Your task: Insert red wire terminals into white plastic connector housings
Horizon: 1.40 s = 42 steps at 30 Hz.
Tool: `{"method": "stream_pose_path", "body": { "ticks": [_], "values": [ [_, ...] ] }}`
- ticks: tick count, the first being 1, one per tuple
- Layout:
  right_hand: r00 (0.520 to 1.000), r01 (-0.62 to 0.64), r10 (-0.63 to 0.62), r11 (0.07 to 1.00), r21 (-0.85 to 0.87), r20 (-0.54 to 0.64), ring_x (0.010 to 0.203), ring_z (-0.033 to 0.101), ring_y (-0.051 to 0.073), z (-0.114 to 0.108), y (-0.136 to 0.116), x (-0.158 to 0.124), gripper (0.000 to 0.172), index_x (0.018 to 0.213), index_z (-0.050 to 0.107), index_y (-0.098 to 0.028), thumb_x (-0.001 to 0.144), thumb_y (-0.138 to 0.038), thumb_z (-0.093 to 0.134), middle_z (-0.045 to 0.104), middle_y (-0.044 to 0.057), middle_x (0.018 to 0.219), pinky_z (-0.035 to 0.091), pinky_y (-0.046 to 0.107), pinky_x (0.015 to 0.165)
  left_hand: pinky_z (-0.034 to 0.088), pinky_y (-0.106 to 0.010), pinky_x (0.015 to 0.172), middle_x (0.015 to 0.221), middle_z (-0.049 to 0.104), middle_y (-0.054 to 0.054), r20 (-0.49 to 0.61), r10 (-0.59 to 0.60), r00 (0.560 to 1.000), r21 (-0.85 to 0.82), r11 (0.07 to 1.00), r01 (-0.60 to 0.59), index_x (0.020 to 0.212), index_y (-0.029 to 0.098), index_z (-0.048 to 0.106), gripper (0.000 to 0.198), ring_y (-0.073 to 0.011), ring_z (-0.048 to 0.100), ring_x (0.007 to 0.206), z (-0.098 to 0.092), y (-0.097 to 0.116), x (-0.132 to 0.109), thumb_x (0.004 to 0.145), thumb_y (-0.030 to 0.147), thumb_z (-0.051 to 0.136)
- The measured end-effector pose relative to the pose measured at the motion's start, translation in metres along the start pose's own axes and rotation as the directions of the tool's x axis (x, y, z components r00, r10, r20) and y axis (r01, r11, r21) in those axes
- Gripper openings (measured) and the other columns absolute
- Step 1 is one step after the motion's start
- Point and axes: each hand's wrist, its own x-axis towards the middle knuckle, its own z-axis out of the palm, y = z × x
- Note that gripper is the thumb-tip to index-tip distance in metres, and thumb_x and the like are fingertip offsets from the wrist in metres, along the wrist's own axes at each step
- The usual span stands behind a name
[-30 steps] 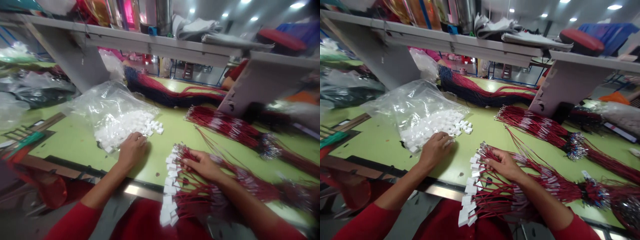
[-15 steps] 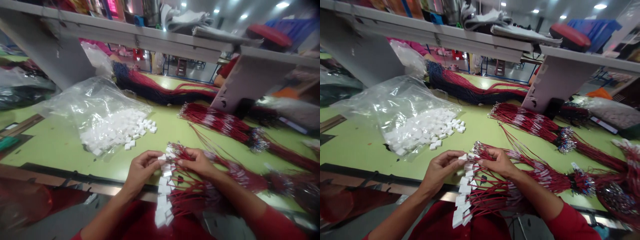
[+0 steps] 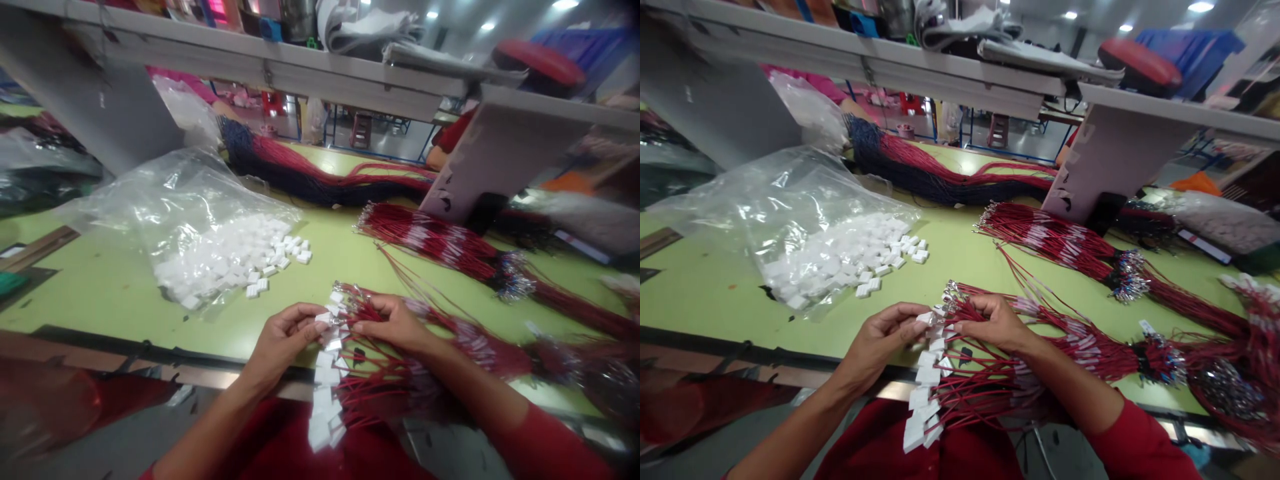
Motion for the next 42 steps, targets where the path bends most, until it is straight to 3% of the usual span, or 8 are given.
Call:
{"method": "stream_pose_path", "body": {
  "ticks": [11,23,25,27,29,33,38,42],
  "values": [
    [0.998,-0.054,0.054,0.998,-0.014,-0.013,0.063,0.058,0.012,0.002,-0.002,0.001,0.028,0.078,0.072,-0.013,0.067,-0.036,0.083,0.069,-0.001,0.072,0.046,0.024,0.063,0.057,-0.029,0.067,0.073,0.073,-0.004,0.025,-0.048,0.999,-0.107,0.993,0.051,0.093,0.017,0.07,0.026,-0.0156,0.068,0.067,-0.001,-0.006,-0.002,0.076,0.035,0.076],
    [0.998,0.016,-0.022,0.996,-0.087,-0.064,0.063,0.06,0.014,0.008,0.003,0.002,0.024,0.079,0.075,-0.014,0.072,-0.037,0.079,0.07,0.001,0.072,0.048,0.026,0.061,0.055,-0.029,0.063,0.08,0.07,-0.004,-0.027,0.193,0.981,0.207,0.961,-0.184,0.09,0.018,0.071,0.02,-0.0164,0.065,0.068,0.016,-0.009,-0.008,0.078,0.035,0.073],
    [0.992,0.029,-0.041,0.995,-0.1,-0.119,0.073,0.065,0.018,0.007,0.0,0.002,0.028,0.086,0.077,-0.014,0.073,-0.039,0.079,0.074,0.004,0.085,0.052,0.029,0.071,0.054,-0.03,0.062,0.084,0.07,-0.005,-0.033,0.337,0.941,0.387,0.872,-0.299,0.095,0.019,0.071,0.02,-0.0163,0.063,0.069,-0.003,-0.006,-0.003,0.084,0.036,0.069],
    [0.988,0.023,-0.039,0.993,-0.112,-0.149,0.08,0.068,0.021,0.007,-0.003,0.002,0.03,0.09,0.078,-0.015,0.074,-0.041,0.078,0.076,0.005,0.091,0.053,0.032,0.077,0.054,-0.033,0.066,0.097,0.07,-0.008,-0.055,0.523,0.851,0.63,0.679,-0.377,0.105,0.02,0.069,0.024,-0.0194,0.063,0.077,-0.031,-0.002,0.007,0.089,0.035,0.06],
    [0.989,0.003,-0.021,0.992,-0.127,-0.149,0.082,0.069,0.022,0.007,-0.005,0.002,0.031,0.09,0.078,-0.015,0.076,-0.042,0.077,0.077,0.005,0.09,0.053,0.033,0.078,0.053,-0.041,0.074,0.103,0.068,-0.012,-0.087,0.633,0.769,0.877,0.415,-0.242,0.105,0.018,0.068,0.025,-0.0268,0.062,0.092,-0.06,0.001,0.019,0.09,0.033,0.055],
    [0.992,-0.011,-0.012,0.983,-0.184,-0.128,0.084,0.07,0.024,0.006,0.001,0.003,0.032,0.092,0.078,-0.016,0.077,-0.044,0.076,0.077,0.004,0.091,0.054,0.033,0.078,0.049,-0.044,0.074,0.101,0.064,-0.016,-0.012,0.609,0.793,0.998,0.062,-0.032,0.094,0.014,0.067,0.022,-0.0323,0.057,0.093,-0.087,0.003,0.033,0.089,0.033,0.056],
    [0.994,0.023,-0.049,0.968,-0.248,-0.099,0.086,0.07,0.024,0.002,0.006,0.004,0.03,0.093,0.077,-0.016,0.08,-0.043,0.074,0.077,0.004,0.092,0.054,0.033,0.079,0.047,-0.039,0.07,0.094,0.064,-0.012,0.047,0.526,0.849,0.998,0.017,-0.066,0.089,0.016,0.062,0.013,-0.0287,0.055,0.085,-0.074,0.005,0.027,0.087,0.028,0.056],
    [0.996,0.034,-0.049,0.977,-0.209,-0.068,0.09,0.07,0.024,0.003,0.004,0.005,0.03,0.094,0.077,-0.016,0.08,-0.043,0.073,0.077,0.004,0.096,0.054,0.034,0.081,0.049,-0.041,0.08,0.109,0.067,-0.015,0.253,0.44,0.862,0.957,0.014,-0.288,0.109,0.013,0.064,0.028,-0.0292,0.057,0.097,-0.081,0.011,0.029,0.088,0.011,0.045]
  ]
}}
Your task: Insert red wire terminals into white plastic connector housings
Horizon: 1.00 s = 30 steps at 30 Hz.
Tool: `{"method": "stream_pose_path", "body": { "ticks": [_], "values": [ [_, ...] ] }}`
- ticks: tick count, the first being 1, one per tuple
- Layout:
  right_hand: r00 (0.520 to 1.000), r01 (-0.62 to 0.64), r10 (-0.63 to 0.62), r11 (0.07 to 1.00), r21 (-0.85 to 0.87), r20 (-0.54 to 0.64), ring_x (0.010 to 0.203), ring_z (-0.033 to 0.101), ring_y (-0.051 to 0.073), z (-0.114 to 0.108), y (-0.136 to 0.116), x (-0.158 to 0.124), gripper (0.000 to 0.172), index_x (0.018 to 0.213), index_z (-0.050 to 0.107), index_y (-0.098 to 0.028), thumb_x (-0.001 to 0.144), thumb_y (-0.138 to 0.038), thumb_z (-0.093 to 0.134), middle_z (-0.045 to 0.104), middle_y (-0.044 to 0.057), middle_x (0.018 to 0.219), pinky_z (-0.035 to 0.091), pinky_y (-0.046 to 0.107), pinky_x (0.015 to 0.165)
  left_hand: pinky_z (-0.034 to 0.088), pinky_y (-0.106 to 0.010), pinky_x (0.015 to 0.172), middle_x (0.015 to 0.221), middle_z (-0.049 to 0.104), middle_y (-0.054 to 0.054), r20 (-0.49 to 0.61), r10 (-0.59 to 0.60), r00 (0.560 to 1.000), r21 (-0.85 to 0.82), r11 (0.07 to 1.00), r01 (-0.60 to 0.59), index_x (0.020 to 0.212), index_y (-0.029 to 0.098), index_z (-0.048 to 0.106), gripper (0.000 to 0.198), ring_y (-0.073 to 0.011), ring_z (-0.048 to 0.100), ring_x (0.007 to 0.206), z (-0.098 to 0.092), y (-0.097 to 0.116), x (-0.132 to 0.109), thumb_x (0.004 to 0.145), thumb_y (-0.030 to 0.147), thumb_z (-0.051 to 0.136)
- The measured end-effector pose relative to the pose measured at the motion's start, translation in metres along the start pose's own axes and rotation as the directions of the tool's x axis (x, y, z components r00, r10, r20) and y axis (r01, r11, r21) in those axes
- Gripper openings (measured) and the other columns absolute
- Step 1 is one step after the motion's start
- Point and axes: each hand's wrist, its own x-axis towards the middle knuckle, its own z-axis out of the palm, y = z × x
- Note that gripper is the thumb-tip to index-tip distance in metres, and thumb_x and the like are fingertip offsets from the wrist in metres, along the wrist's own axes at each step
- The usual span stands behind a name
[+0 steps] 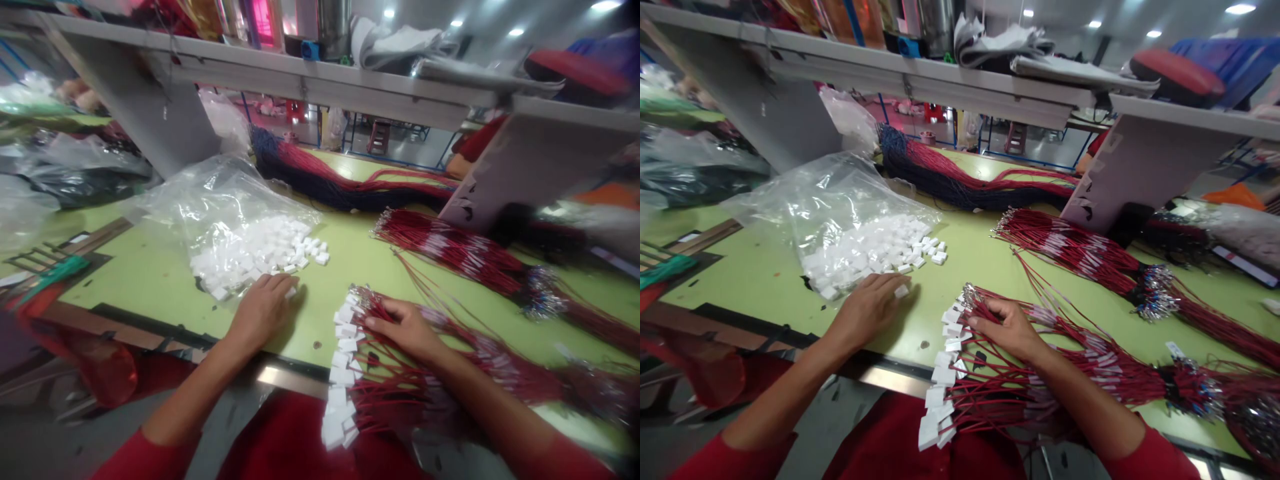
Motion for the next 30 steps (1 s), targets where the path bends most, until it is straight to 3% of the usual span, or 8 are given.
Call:
{"method": "stream_pose_path", "body": {
  "ticks": [3,8,12,16,20,23,27,30],
  "values": [
    [1.0,-0.023,0.022,0.999,0.04,0.021,0.09,0.07,0.024,0.001,0.001,0.001,0.032,0.097,0.076,-0.016,0.081,-0.044,0.072,0.077,0.004,0.098,0.054,0.034,0.082,0.05,-0.038,0.079,0.108,0.069,-0.013,0.117,0.114,0.987,-0.115,0.988,-0.1,0.106,0.016,0.068,0.034,-0.0262,0.06,0.096,-0.001,-0.011,0.005,0.094,0.011,0.037],
    [0.999,-0.035,0.033,0.995,0.095,0.022,0.089,0.07,0.022,0.001,0.007,0.001,0.033,0.1,0.075,-0.016,0.08,-0.043,0.075,0.076,0.004,0.098,0.053,0.034,0.084,0.049,-0.032,0.069,0.095,0.067,-0.01,0.199,0.012,0.98,-0.188,0.982,0.027,0.103,0.016,0.069,0.022,-0.0233,0.063,0.083,0.0,-0.012,0.007,0.093,0.028,0.053],
    [0.999,-0.04,0.041,0.989,0.139,0.001,0.086,0.069,0.02,0.001,0.007,0.001,0.033,0.098,0.075,-0.017,0.078,-0.042,0.077,0.076,0.003,0.096,0.053,0.033,0.082,0.049,-0.032,0.07,0.098,0.065,-0.009,0.253,0.07,0.965,-0.29,0.957,0.007,0.109,0.019,0.068,0.025,-0.0209,0.063,0.081,-0.004,-0.013,0.007,0.093,0.025,0.05],
    [0.999,-0.025,0.027,0.992,0.121,-0.017,0.079,0.067,0.018,0.001,0.007,0.001,0.028,0.092,0.074,-0.016,0.078,-0.039,0.078,0.075,0.002,0.088,0.052,0.029,0.075,0.048,-0.032,0.066,0.095,0.066,-0.008,0.237,0.029,0.971,-0.383,0.921,0.066,0.094,0.02,0.071,0.021,-0.0201,0.063,0.075,-0.01,-0.012,0.008,0.089,0.034,0.056],
    [1.0,-0.012,0.014,0.991,0.134,-0.017,0.076,0.065,0.017,0.002,0.005,-0.001,0.028,0.094,0.074,-0.015,0.077,-0.037,0.078,0.073,0.002,0.087,0.05,0.028,0.073,0.048,-0.028,0.056,0.072,0.069,-0.003,0.289,-0.187,0.939,-0.674,0.657,0.339,0.096,0.019,0.066,0.028,-0.0173,0.063,0.061,-0.009,0.018,0.004,0.085,0.045,0.064],
    [1.0,-0.001,0.003,0.987,0.159,-0.012,0.077,0.065,0.017,0.002,0.003,-0.002,0.03,0.095,0.074,-0.014,0.076,-0.037,0.079,0.073,0.002,0.088,0.05,0.029,0.074,0.051,-0.027,0.058,0.067,0.071,-0.001,0.352,-0.205,0.913,-0.816,0.41,0.407,0.101,0.019,0.064,0.032,-0.0164,0.065,0.061,-0.004,0.047,-0.001,0.079,0.042,0.071],
    [1.0,0.007,-0.006,0.989,0.15,-0.008,0.074,0.062,0.015,0.002,0.0,-0.004,0.032,0.094,0.073,-0.013,0.078,-0.04,0.077,0.071,0.002,0.085,0.048,0.027,0.072,0.051,-0.025,0.058,0.076,0.074,-0.004,0.332,-0.17,0.928,-0.871,0.324,0.37,0.105,0.018,0.068,0.031,-0.0151,0.066,0.064,0.003,0.068,-0.005,0.081,0.037,0.071],
    [1.0,-0.005,0.003,0.99,0.139,0.015,0.065,0.056,0.012,0.003,-0.005,-0.005,0.033,0.092,0.072,-0.013,0.082,-0.044,0.072,0.067,0.0,0.075,0.045,0.024,0.064,0.052,-0.026,0.062,0.089,0.074,-0.005,0.263,-0.141,0.954,-0.886,0.357,0.297,0.107,0.019,0.069,0.026,-0.0154,0.066,0.072,0.005,0.069,-0.005,0.085,0.033,0.068]
  ]
}}
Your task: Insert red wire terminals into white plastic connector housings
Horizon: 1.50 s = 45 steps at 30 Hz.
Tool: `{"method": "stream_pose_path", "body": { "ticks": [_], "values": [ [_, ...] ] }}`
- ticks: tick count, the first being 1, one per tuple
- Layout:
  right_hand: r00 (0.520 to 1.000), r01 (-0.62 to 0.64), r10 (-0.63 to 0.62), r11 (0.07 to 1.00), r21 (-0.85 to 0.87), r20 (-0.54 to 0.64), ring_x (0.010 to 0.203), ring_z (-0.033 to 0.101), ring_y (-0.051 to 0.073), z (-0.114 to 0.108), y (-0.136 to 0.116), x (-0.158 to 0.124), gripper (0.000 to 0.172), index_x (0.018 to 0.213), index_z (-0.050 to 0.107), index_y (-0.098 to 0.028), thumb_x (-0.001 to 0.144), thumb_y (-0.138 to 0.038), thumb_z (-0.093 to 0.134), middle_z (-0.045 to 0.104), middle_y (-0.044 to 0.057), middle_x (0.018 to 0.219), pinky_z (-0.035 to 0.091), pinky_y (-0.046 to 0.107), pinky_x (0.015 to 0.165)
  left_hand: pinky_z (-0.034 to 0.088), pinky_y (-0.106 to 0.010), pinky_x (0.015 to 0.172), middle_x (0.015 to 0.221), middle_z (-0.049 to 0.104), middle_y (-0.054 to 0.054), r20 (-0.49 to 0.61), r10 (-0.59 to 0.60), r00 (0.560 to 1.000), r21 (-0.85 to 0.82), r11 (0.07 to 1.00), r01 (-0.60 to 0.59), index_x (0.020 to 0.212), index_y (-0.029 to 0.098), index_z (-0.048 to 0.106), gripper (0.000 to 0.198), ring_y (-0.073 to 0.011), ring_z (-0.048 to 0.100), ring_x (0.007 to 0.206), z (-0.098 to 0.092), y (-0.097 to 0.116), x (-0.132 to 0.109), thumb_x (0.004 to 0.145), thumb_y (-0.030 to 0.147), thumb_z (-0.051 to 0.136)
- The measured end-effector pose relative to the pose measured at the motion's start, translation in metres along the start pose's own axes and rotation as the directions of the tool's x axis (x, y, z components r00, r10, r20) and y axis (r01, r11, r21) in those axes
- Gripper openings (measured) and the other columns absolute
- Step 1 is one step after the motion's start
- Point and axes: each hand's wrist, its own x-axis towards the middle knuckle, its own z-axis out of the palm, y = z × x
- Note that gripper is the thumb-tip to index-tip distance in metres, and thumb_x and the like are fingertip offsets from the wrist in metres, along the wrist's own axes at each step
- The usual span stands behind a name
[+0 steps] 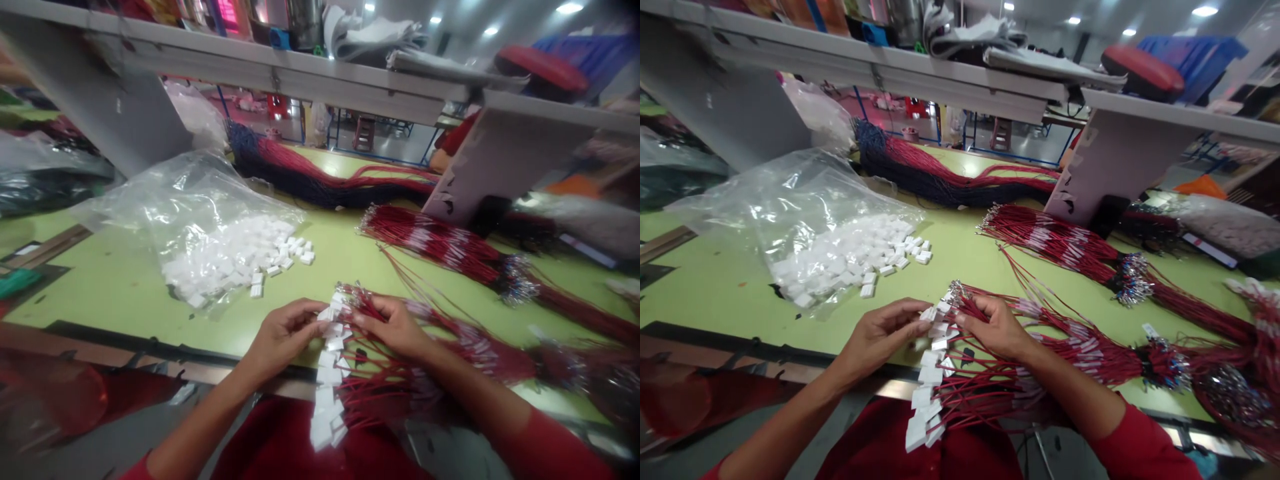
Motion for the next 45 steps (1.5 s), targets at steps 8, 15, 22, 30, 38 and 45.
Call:
{"method": "stream_pose_path", "body": {
  "ticks": [8,15,22,30,38,45],
  "values": [
    [0.995,-0.066,0.064,0.997,0.026,0.08,0.053,0.043,0.008,0.003,-0.004,-0.003,0.036,0.089,0.07,-0.014,0.083,-0.049,0.07,0.057,-0.003,0.063,0.035,0.02,0.051,0.054,-0.032,0.075,0.101,0.069,-0.008,0.005,0.215,0.977,0.131,0.968,-0.214,0.107,0.022,0.072,0.02,-0.0189,0.065,0.091,0.001,0.005,0.001,0.089,0.025,0.063],
    [0.993,-0.023,0.024,1.0,-0.01,0.115,0.076,0.06,0.015,0.004,0.0,-0.001,0.03,0.097,0.071,-0.014,0.086,-0.041,0.066,0.069,0.003,0.085,0.048,0.027,0.072,0.054,-0.034,0.08,0.103,0.068,-0.007,0.029,0.347,0.938,0.183,0.92,-0.346,0.111,0.025,0.07,0.024,-0.0184,0.065,0.094,0.002,-0.001,-0.001,0.09,0.017,0.061],
    [0.99,0.033,-0.024,0.997,-0.065,0.139,0.086,0.066,0.021,0.009,0.004,-0.004,0.033,0.098,0.072,-0.013,0.088,-0.044,0.064,0.072,0.005,0.091,0.052,0.033,0.082,0.054,-0.031,0.071,0.092,0.067,-0.005,-0.012,0.403,0.915,0.203,0.897,-0.393,0.106,0.023,0.07,0.018,-0.0164,0.065,0.083,0.023,-0.001,-0.006,0.091,0.018,0.063],
    [0.996,0.078,-0.085,0.982,-0.174,-0.033,0.075,0.063,0.018,0.0,0.0,0.0,0.032,0.09,0.073,-0.017,0.09,-0.047,0.064,0.071,0.004,0.084,0.05,0.027,0.068,0.054,-0.031,0.064,0.103,0.064,-0.009,-0.199,0.345,0.917,0.538,0.821,-0.192,0.115,0.02,0.062,0.024,-0.0171,0.061,0.075,-0.031,-0.014,-0.013,0.092,0.022,0.057],
    [0.992,0.022,-0.004,0.991,-0.136,0.127,0.072,0.062,0.014,-0.004,0.002,-0.002,0.032,0.108,0.059,-0.017,0.096,-0.046,0.053,0.072,0.005,0.089,0.051,0.026,0.068,0.05,-0.031,0.066,0.106,0.064,-0.012,0.057,0.235,0.97,0.91,0.388,-0.148,0.108,0.02,0.068,0.033,-0.023,0.063,0.088,-0.112,-0.032,0.005,0.094,0.017,0.039],
    [0.996,0.045,-0.027,0.977,-0.209,0.089,0.08,0.062,0.016,-0.01,0.004,0.002,0.026,0.1,0.066,-0.017,0.09,-0.04,0.063,0.068,0.002,0.093,0.051,0.026,0.072,0.048,-0.029,0.061,0.097,0.062,-0.009,0.082,0.169,0.982,0.867,0.474,-0.154,0.099,0.019,0.069,0.028,-0.0198,0.062,0.075,-0.114,-0.027,0.017,0.094,0.03,0.044]
  ]
}}
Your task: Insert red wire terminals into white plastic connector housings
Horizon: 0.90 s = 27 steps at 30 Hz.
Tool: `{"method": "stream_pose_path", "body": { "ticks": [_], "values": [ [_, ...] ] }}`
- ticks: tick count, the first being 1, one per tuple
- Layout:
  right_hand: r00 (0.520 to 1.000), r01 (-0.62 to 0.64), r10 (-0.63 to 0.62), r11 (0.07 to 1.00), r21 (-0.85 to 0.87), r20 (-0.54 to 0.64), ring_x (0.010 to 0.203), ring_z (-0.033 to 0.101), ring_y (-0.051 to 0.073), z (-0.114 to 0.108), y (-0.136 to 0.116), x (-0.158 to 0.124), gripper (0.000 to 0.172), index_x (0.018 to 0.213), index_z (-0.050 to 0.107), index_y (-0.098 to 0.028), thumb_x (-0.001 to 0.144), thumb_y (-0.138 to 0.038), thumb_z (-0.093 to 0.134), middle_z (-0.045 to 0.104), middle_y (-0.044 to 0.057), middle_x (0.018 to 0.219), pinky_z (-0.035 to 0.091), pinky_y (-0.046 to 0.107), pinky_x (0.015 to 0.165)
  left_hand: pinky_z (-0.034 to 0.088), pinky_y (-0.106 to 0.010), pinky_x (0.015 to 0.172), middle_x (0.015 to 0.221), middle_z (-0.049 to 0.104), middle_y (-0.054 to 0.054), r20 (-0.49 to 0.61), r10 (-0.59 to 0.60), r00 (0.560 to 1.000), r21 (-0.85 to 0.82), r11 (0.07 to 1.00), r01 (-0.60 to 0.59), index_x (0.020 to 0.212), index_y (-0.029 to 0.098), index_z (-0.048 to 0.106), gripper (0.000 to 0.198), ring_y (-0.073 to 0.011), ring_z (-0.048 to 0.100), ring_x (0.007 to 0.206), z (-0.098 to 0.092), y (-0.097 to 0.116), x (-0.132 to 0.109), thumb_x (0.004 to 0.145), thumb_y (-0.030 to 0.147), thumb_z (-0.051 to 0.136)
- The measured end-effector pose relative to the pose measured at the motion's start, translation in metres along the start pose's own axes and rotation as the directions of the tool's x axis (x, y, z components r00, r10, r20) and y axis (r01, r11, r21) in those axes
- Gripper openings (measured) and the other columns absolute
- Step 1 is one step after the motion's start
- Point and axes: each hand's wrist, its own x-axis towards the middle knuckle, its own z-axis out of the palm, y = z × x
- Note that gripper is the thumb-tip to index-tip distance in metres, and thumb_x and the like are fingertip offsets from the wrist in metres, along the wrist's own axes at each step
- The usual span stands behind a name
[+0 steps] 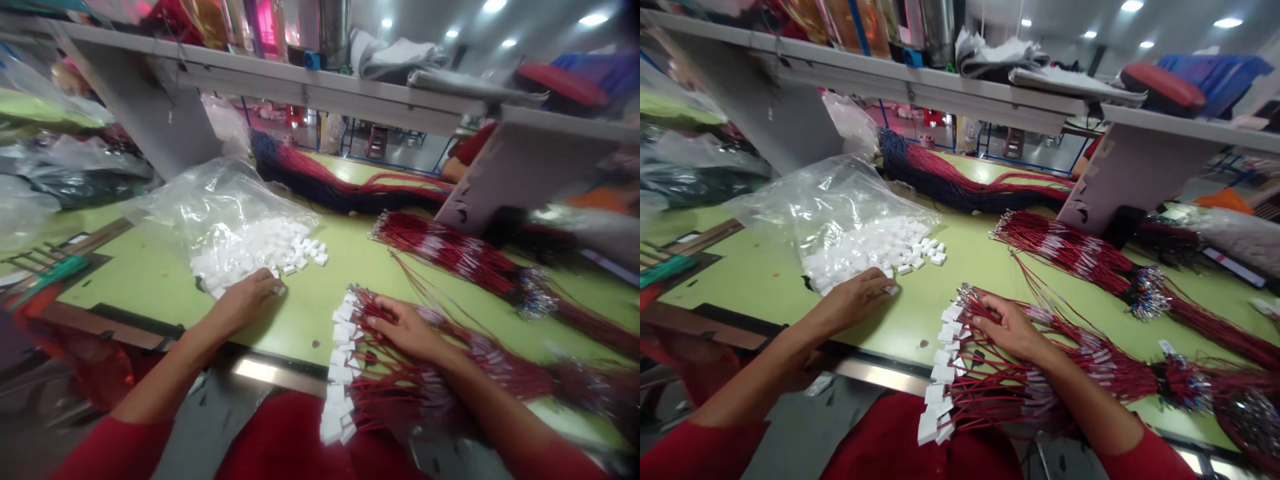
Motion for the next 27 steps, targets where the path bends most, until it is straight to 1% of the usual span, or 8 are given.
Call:
{"method": "stream_pose_path", "body": {
  "ticks": [3,8,11,14,17,20,23,27],
  "values": [
    [0.998,-0.055,0.056,0.995,0.078,-0.01,0.073,0.061,0.014,0.003,0.002,-0.001,0.03,0.104,0.064,-0.017,0.091,-0.043,0.061,0.069,0.002,0.091,0.049,0.023,0.063,0.051,-0.032,0.068,0.105,0.063,-0.01,-0.06,0.003,0.998,-0.119,0.993,-0.01,0.1,0.02,0.067,0.023,-0.0224,0.063,0.086,0.0,0.01,0.0,0.092,0.033,0.05],
    [0.999,-0.018,0.026,0.987,0.158,-0.045,0.092,0.067,0.019,0.006,0.001,0.0,0.034,0.108,0.068,-0.016,0.087,-0.043,0.067,0.073,0.005,0.103,0.052,0.031,0.084,0.051,-0.03,0.063,0.088,0.068,-0.004,-0.007,-0.063,0.998,-0.488,0.871,0.052,0.107,0.021,0.061,0.023,-0.0183,0.063,0.075,0.007,0.063,0.001,0.094,0.038,0.052],
    [0.996,-0.044,0.061,0.969,0.245,-0.06,0.088,0.069,0.02,0.006,-0.003,0.0,0.038,0.105,0.071,-0.015,0.08,-0.043,0.074,0.075,0.005,0.098,0.053,0.034,0.084,0.051,-0.03,0.069,0.085,0.067,-0.003,-0.052,-0.031,0.998,-0.616,0.788,-0.008,0.106,0.02,0.061,0.02,-0.0169,0.062,0.076,0.015,0.095,0.006,0.093,0.033,0.055],
    [0.995,-0.074,0.092,0.953,0.292,-0.048,0.079,0.069,0.018,0.005,-0.006,0.001,0.041,0.104,0.071,-0.013,0.077,-0.044,0.076,0.075,0.005,0.091,0.054,0.032,0.08,0.05,-0.031,0.071,0.09,0.067,-0.004,-0.1,0.042,0.994,-0.666,0.74,-0.098,0.109,0.02,0.064,0.021,-0.0164,0.062,0.078,0.02,0.114,0.01,0.093,0.03,0.056],
    [0.996,-0.06,0.079,0.952,0.3,-0.05,0.081,0.069,0.017,0.006,-0.005,0.001,0.039,0.105,0.072,-0.014,0.078,-0.042,0.076,0.075,0.005,0.095,0.053,0.031,0.081,0.05,-0.031,0.073,0.094,0.068,-0.006,-0.099,0.082,0.992,-0.707,0.695,-0.128,0.112,0.02,0.066,0.022,-0.0172,0.062,0.082,0.018,0.122,0.011,0.093,0.027,0.056],
    [0.991,-0.034,0.072,0.954,0.299,-0.115,0.085,0.069,0.019,0.006,-0.003,0.001,0.038,0.101,0.072,-0.016,0.075,-0.043,0.078,0.075,0.005,0.097,0.053,0.032,0.082,0.05,-0.033,0.077,0.097,0.068,-0.007,-0.079,0.082,0.994,-0.745,0.657,-0.113,0.109,0.021,0.068,0.021,-0.0184,0.063,0.086,0.017,0.126,0.011,0.092,0.026,0.058],
    [0.984,-0.036,0.091,0.945,0.326,-0.155,0.077,0.068,0.018,0.005,-0.006,0.0,0.036,0.093,0.071,-0.015,0.073,-0.044,0.079,0.074,0.003,0.088,0.053,0.031,0.076,0.051,-0.034,0.077,0.099,0.068,-0.008,-0.037,0.043,0.998,-0.788,0.613,-0.056,0.109,0.021,0.068,0.021,-0.0191,0.063,0.087,0.021,0.126,0.009,0.091,0.027,0.059],
    [0.989,-0.036,0.081,0.94,0.339,-0.121,0.069,0.064,0.014,0.005,-0.009,-0.002,0.031,0.091,0.071,-0.014,0.075,-0.041,0.077,0.073,0.002,0.083,0.052,0.027,0.07,0.052,-0.033,0.075,0.103,0.068,-0.008,-0.012,-0.004,1.0,-0.842,0.539,-0.008,0.114,0.023,0.068,0.025,-0.0193,0.063,0.089,0.03,0.124,0.007,0.092,0.029,0.059]
  ]
}}
